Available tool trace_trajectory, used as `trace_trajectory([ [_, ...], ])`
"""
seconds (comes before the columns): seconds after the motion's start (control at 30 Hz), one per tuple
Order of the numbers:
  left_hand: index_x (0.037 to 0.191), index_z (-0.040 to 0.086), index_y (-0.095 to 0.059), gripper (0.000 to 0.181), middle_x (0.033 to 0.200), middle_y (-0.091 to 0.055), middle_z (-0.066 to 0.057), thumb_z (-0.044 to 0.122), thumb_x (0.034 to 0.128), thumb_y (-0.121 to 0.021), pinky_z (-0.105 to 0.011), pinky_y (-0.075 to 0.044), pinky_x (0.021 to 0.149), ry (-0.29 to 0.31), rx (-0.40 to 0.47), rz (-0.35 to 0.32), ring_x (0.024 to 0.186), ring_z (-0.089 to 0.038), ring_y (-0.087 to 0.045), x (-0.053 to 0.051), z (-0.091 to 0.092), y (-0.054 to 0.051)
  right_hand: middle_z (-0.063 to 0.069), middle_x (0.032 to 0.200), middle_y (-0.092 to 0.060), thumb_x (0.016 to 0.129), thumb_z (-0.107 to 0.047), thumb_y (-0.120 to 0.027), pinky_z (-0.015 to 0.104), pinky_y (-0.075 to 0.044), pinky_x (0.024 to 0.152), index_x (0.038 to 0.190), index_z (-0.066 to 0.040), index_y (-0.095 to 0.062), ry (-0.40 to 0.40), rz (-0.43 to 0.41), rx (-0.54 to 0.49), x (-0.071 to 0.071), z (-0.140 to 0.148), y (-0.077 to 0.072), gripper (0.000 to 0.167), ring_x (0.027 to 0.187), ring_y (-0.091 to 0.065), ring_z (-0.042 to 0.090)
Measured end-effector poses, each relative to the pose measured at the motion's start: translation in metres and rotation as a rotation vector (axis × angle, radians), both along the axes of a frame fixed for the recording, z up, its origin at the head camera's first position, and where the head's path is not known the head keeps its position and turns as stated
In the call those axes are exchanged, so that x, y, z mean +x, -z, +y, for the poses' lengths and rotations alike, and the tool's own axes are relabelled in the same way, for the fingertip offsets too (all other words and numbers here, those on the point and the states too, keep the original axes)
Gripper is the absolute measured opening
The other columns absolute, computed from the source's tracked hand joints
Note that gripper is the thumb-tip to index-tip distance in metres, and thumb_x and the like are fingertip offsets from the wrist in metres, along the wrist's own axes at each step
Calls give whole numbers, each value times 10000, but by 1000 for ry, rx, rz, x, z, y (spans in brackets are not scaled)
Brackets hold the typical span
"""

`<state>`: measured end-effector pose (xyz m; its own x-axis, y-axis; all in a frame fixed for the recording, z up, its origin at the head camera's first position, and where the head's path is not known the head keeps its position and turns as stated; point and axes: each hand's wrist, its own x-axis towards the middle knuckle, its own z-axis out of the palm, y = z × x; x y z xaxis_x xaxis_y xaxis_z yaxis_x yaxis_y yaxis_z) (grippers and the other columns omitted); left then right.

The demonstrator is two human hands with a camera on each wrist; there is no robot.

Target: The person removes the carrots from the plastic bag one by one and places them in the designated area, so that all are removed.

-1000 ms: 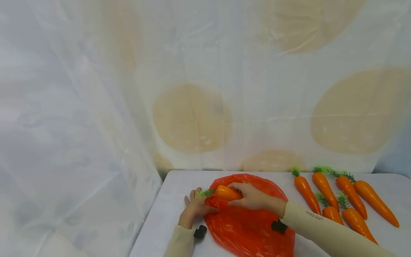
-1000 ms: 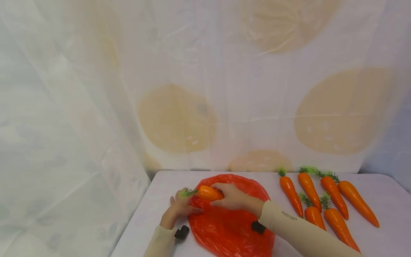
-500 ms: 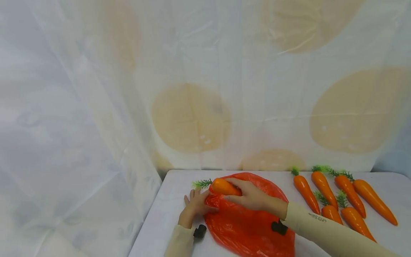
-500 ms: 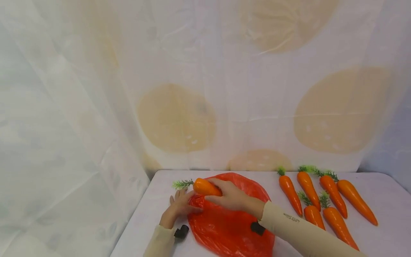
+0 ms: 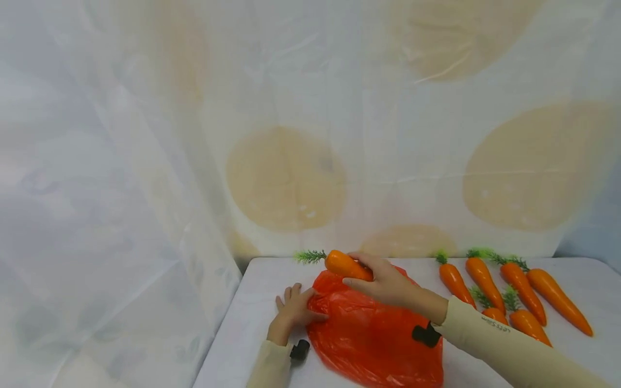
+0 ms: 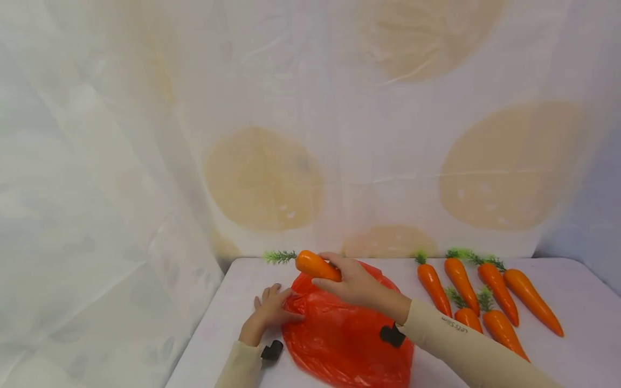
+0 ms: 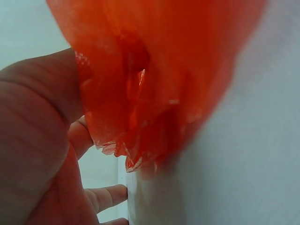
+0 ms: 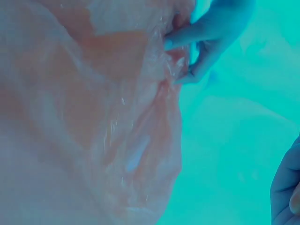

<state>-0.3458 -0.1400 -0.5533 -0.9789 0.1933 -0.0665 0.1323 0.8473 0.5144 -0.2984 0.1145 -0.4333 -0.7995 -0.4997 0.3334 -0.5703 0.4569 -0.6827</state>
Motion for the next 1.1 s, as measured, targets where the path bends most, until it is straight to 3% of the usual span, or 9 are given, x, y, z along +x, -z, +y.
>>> trace_trajectory([
  [0.2, 1117, 292, -642, 470, 1494, -360, -188, 463, 723, -834, -789, -76, 1087, -4, 0, -17, 1370, -427, -250, -1, -2, 6, -20, 1095, -641, 929, -383, -683, 250, -549, 796, 1355, -163, -522, 13, -23, 7, 1, 13, -3, 505, 895, -596, 151],
  [0.47, 1090, 287, -649, 452, 1484, -366, -194, 457, 716, -839, -790, -75, 1084, 6, 18, -15, 1353, -428, -260, 1, -1, 2, 12, 1106, -644, 927, -399, -680, 235, -550, 741, 1409, -132, -487, 75, -64, 33, 7, 40, -1, 584, 866, -591, 156],
  [0.87, 1125, 273, -647, 501, 1500, -356, -198, 466, 706, -842, -789, -69, 1088, -6, -2, -22, 1367, -430, -255, -1, 0, 3, 51, 1134, -669, 931, -367, -683, 219, -553, 713, 1413, -80, -488, 209, -23, 56, 20, 94, 8, 595, 854, -627, 69],
  [0.93, 1126, 271, -647, 507, 1501, -356, -197, 468, 702, -843, -790, -68, 1087, -6, -1, -22, 1369, -431, -254, -1, 0, 3, 51, 1111, -671, 934, -355, -680, 229, -545, 689, 1411, -67, -488, 220, -15, 53, 23, 101, 9, 590, 827, -615, 50],
  [1.1, 1163, 268, -644, 532, 1499, -355, -198, 471, 711, -838, -794, -74, 1079, 4, -1, -12, 1367, -434, -252, 0, 0, 1, 43, 944, -646, 932, -344, -685, 269, -521, 573, 1423, -60, -466, 243, -85, 41, 28, 120, 12, 608, 664, -578, 96],
])
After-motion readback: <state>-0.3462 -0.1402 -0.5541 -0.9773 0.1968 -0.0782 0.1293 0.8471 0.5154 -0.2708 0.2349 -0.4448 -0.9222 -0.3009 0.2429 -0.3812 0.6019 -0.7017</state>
